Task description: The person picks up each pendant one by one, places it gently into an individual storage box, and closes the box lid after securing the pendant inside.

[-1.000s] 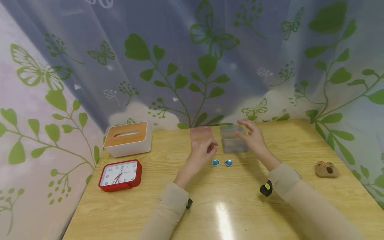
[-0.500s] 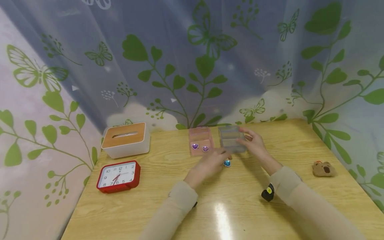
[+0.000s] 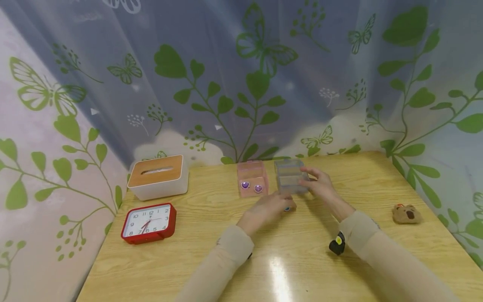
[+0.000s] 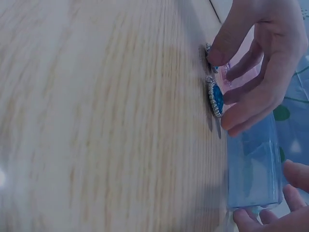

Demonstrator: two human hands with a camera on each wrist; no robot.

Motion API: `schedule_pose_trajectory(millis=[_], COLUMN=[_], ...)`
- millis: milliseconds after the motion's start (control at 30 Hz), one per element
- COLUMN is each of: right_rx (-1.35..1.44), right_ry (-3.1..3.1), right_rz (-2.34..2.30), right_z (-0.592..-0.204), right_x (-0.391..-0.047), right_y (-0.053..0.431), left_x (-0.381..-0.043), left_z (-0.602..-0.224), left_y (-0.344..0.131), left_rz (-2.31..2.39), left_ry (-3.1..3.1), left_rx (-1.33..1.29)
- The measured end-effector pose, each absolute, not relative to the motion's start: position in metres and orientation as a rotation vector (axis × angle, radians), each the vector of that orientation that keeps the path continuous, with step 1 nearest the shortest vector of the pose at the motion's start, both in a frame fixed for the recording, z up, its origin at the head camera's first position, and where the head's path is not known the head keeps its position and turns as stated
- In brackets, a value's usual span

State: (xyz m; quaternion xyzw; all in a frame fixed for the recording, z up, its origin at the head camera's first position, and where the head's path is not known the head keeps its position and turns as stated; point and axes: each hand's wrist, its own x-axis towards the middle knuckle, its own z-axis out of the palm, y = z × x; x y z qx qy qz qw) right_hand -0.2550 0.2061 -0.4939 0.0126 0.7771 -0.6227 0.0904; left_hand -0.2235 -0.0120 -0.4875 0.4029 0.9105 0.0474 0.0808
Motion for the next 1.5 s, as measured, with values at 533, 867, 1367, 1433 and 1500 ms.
schedule_pose_trajectory(millis=[533,867,1367,1433,1500], right_rx=[0.058,0.065,0.030,0.023,0.028], right_ry=[2.236,2.237,2.261,2.273,2.268], right_rz=[-1.818,-1.823,-1.781,-1.769,-1.770], right_z=[-0.496,-0.497,-0.495,-0.496,-0.496], right_x=[-0.257,-0.258,-0.256,-0.256,-0.256], right_y=[0.212,0.210,0.212,0.212,0.212], left_x=[-0.228,-0.233,-0.244,-0.247,-0.250], left_z=[-0.491,-0.486,-0.470,-0.469,-0.468], left_y=[-0.010,-0.010,-0.010,-0.010,-0.010], left_rz=[-0.052,0.116,0.517,0.551,0.568], left_ry=[2.800,2.720,2.864,2.921,2.970], left_rx=[1.196,1.132,0.938,0.882,0.844])
